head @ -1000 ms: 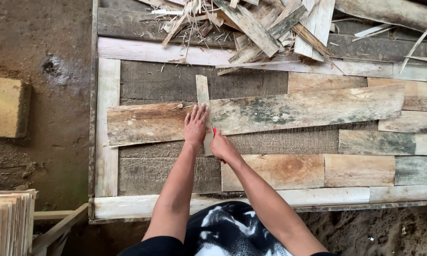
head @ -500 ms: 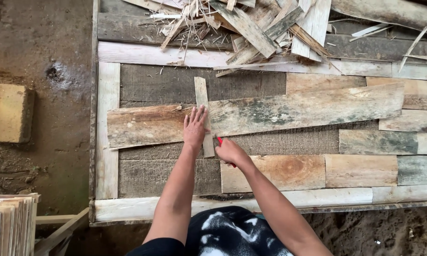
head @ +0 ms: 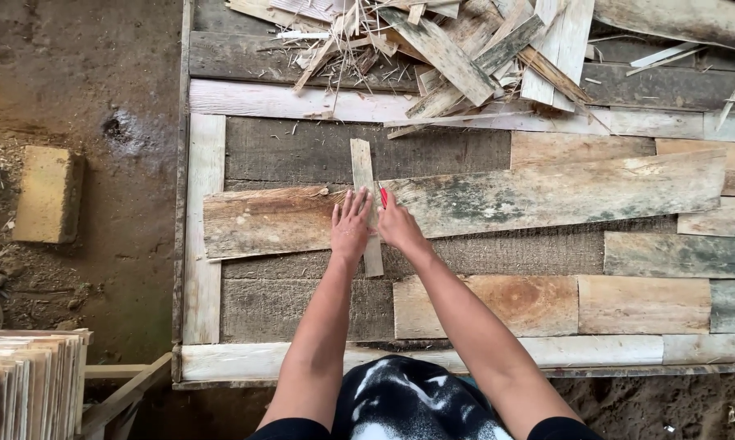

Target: The person arranges wooden planks on a flat surface, using a utility knife to trim and fit them into a pattern. They repeatedly pick up planks, position them, and adjust their placement to create a mosaic-like layout.

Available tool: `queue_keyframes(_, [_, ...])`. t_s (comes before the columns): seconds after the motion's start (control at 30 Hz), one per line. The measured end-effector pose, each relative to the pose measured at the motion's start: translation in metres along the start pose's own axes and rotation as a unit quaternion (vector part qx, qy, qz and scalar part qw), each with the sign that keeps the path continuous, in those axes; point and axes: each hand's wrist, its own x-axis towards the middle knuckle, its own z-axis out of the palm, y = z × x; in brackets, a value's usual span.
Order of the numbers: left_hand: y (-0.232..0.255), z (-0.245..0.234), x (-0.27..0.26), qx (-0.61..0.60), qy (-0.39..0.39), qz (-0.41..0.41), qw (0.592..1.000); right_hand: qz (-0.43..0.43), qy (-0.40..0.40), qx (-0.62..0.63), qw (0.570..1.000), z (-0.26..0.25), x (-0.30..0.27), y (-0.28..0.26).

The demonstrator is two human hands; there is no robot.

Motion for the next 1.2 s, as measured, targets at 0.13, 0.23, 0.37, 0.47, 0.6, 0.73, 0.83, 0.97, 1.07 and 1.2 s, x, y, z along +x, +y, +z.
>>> queue_keyframes(0.13, [-0.002,0.004,0.002,-0.006,0.005,-0.001,1.000,-0.001,0.005,0.020,1.000,-0.004,-0.003,-0.011])
queue_keyframes(0.23, [0.000,-0.001,0.000,-0.004,0.000,-0.005,1.000,0.008,-0.012,0.014,1.000,-0.004,-0.001,-0.013])
queue_keyframes(0.37, [0.004,-0.008,-0.005,0.000,-0.006,-0.006,1.000,0.028,-0.041,0.003,0.999,-0.016,-0.016,-0.031])
queue_keyframes(0.47, [0.003,-0.007,0.001,0.005,-0.008,-0.013,1.000,0.038,-0.061,-0.008,0.997,-0.017,-0.027,-0.034])
queue_keyframes(0.6, [-0.001,0.006,-0.002,0.001,0.006,-0.008,1.000,0.046,-0.095,0.003,0.994,0.018,-0.033,0.007])
queue_keyframes(0.73, [0.001,0.008,-0.001,0.007,0.008,-0.008,1.000,0.053,-0.110,-0.027,0.992,0.034,-0.066,0.017])
queue_keyframes(0.83, [0.003,0.005,-0.003,0.006,0.015,-0.008,1.000,0.055,-0.078,0.035,0.995,0.051,-0.074,0.040])
queue_keyframes(0.97, [0.004,0.005,-0.003,0.003,0.017,-0.010,1.000,0.047,-0.111,-0.014,0.993,0.040,-0.085,0.042])
queue_keyframes(1.07, [0.003,0.004,0.002,0.004,0.022,-0.010,1.000,0.043,-0.079,0.011,0.996,0.015,-0.089,0.020])
queue_keyframes(1.2, [0.006,-0.001,-0.006,0.010,0.018,-0.008,1.000,0.020,-0.025,0.046,0.998,-0.007,-0.073,-0.005])
